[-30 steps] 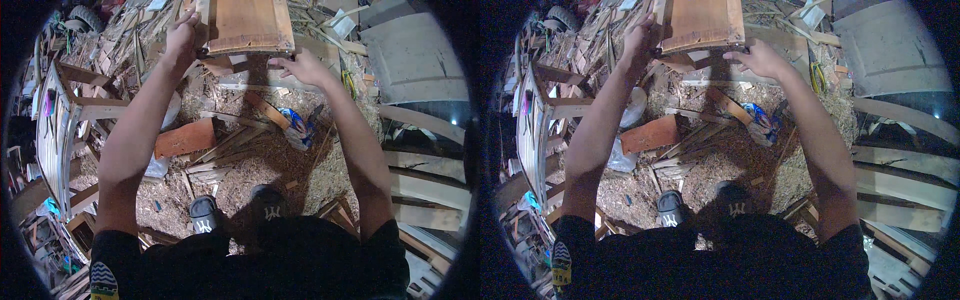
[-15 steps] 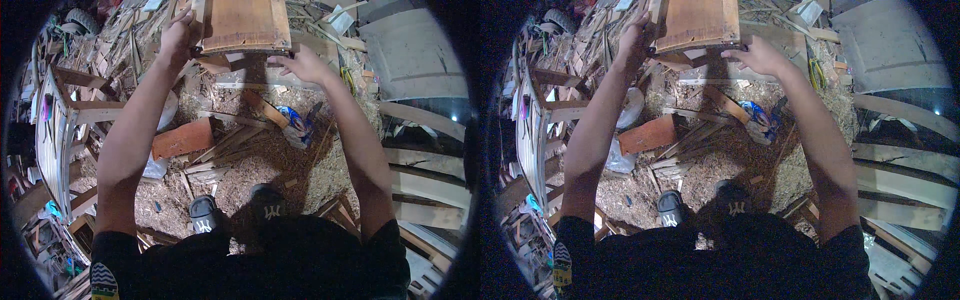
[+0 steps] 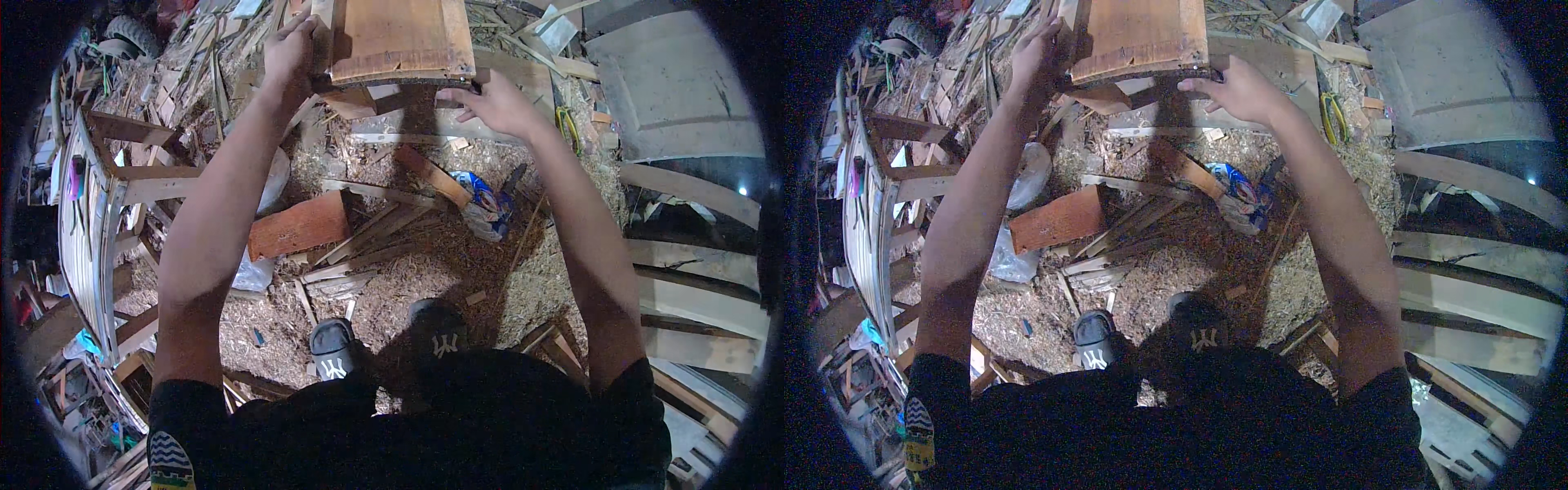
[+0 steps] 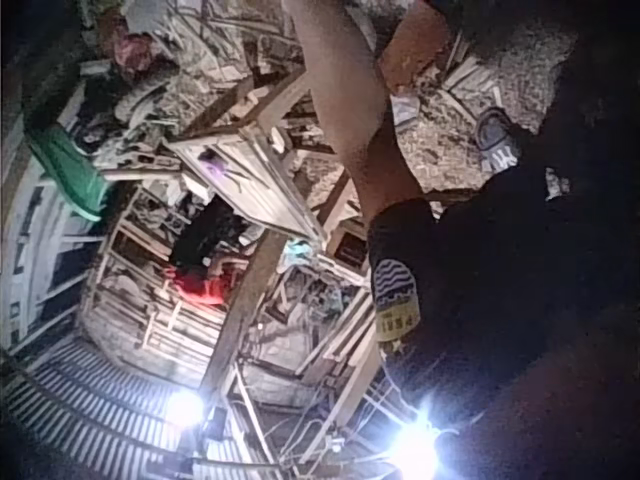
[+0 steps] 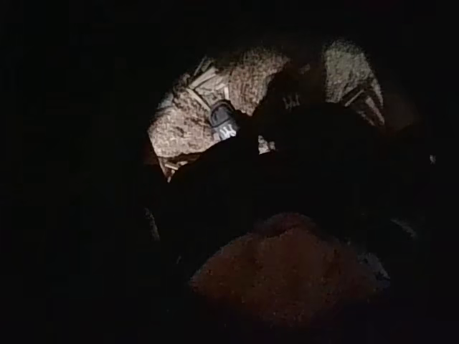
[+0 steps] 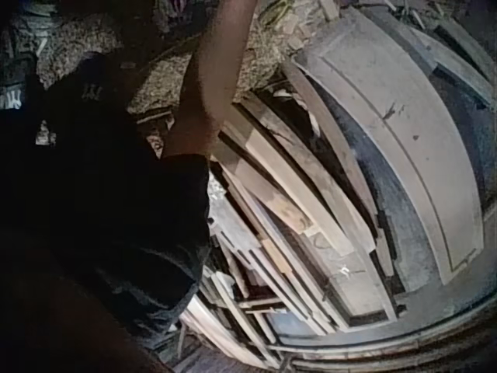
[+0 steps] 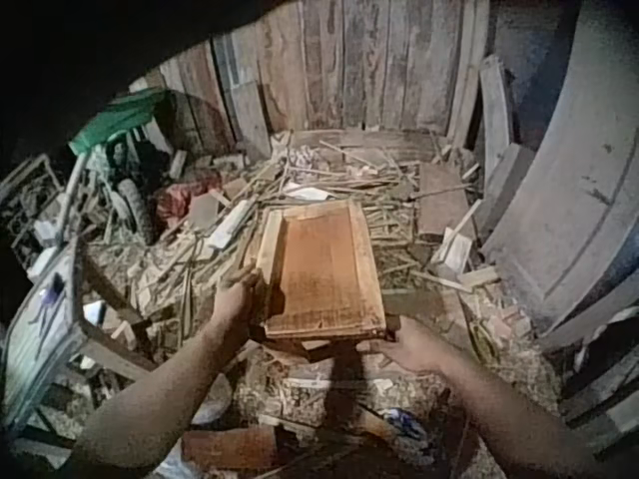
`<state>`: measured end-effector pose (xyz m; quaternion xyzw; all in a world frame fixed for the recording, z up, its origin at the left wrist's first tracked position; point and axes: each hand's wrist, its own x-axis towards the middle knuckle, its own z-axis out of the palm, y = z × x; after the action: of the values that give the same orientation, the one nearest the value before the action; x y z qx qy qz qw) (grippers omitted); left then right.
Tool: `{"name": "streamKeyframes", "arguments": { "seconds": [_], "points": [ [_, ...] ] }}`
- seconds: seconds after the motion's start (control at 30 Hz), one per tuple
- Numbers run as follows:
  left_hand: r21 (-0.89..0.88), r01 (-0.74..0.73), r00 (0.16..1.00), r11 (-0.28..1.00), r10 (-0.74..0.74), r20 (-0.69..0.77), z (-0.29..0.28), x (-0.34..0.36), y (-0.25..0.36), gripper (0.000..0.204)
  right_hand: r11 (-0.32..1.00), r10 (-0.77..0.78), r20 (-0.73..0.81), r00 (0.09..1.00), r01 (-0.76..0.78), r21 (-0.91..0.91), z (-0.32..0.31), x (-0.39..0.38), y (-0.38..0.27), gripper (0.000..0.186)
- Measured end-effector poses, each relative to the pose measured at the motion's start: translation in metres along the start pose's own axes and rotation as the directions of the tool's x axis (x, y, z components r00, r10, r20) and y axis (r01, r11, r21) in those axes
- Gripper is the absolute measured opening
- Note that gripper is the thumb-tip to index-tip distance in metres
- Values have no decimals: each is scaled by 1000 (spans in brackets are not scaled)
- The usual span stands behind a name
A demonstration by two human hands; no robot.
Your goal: The person saws a piece of wood using a hand saw and then hammers small nails into the corners of a wooden frame assembly.
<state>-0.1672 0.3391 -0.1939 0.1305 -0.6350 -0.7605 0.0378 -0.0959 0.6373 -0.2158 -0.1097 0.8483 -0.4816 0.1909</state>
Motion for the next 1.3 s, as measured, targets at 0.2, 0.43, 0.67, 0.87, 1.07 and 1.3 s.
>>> {"name": "streamKeyframes", "arguments": {
  "seconds": [0.2, 0.43, 0.67, 0.87, 1.07, 1.3],
  "points": [
    [187, -91, 955, 978, 32, 296, -14, 15, -12, 37, 988, -85, -47, 995, 90, 122, 5, -1, 3, 52],
    [-592, 687, 722, 420, -480, 498, -7, 21, -11, 37, 999, 31, 34, 999, -31, -9, -2, -4, -9, 47],
    [186, 45, 947, 982, -101, 303, -22, 10, 3, 30, 999, 41, 29, 999, -40, -30, 3, -4, -22, 48],
    [469, 77, 991, 880, -119, 61, 19, -3, 30, 38, 998, 21, 67, 998, -17, -66, 1, 0, -5, 48],
    [412, -184, 981, 892, 142, 130, -25, 37, -4, 42, 999, -30, 9, 999, 31, -33, 7, 14, -10, 46],
    [196, -54, 981, 979, 15, 195, -6, 11, -5, 34, 993, -108, -17, 994, 109, 48, 8, 15, 12, 49]
  ]
}}
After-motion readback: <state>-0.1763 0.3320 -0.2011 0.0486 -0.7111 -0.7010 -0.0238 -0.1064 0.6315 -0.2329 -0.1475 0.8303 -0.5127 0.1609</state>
